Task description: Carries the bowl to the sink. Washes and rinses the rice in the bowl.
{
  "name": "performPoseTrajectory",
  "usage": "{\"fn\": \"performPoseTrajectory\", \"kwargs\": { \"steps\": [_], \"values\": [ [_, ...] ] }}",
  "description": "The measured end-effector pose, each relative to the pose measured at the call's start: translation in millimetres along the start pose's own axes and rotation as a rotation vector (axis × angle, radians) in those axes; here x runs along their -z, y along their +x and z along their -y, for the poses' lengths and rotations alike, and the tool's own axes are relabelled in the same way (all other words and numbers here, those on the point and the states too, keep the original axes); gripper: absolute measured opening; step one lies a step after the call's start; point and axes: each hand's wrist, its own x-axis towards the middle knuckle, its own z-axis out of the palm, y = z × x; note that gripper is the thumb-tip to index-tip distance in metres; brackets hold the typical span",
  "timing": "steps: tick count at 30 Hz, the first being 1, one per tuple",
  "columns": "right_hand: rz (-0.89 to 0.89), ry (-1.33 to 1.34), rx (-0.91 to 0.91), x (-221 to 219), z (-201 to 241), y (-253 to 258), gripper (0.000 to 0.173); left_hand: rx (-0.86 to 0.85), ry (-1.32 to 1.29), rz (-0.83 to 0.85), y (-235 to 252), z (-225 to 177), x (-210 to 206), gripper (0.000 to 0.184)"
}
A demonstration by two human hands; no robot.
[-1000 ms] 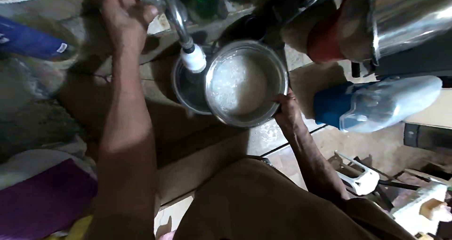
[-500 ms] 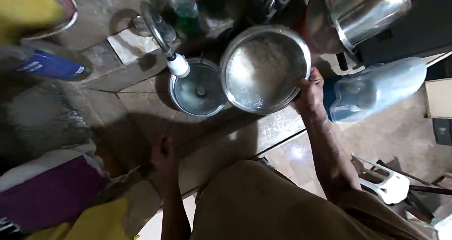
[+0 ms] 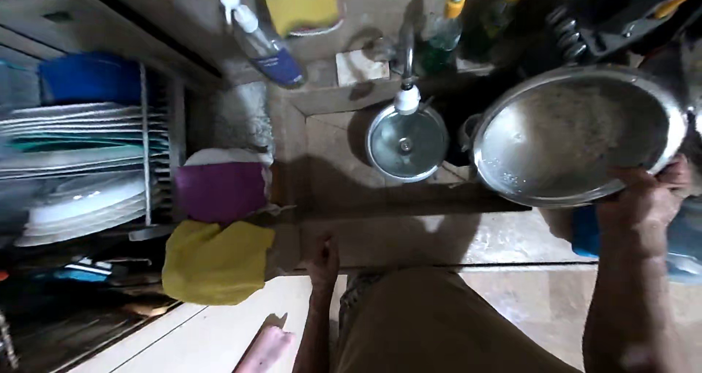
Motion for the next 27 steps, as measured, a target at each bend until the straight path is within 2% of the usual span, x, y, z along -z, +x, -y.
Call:
{"fn": "performPoseTrajectory", "kwargs": {
  "steps": [8,13,21,24,27],
  "values": [
    [-0.035,-0.025,0.038,1,9,-22,0.055,-0.015,-0.011,-0.009,-21,16,6,0.027],
    [-0.012,-0.092,0.094,19,7,-30,0.044,-0.019,-0.063,0.046,-14,13,8,0.031],
    [-0.077,-0.033,0.122,12,10,-32,0.032,-0.088,-0.05,0.046,8,20,12,0.032],
    [-0.059,-0.127,0.072,19,17,-41,0.035,-0.061,-0.064,0.033,13,17,11,0.031],
    [-0.031,-0.096,0.094,17,16,-37,0.04,-0.01,-0.045,0.028,14,20,14,0.029]
  ]
}}
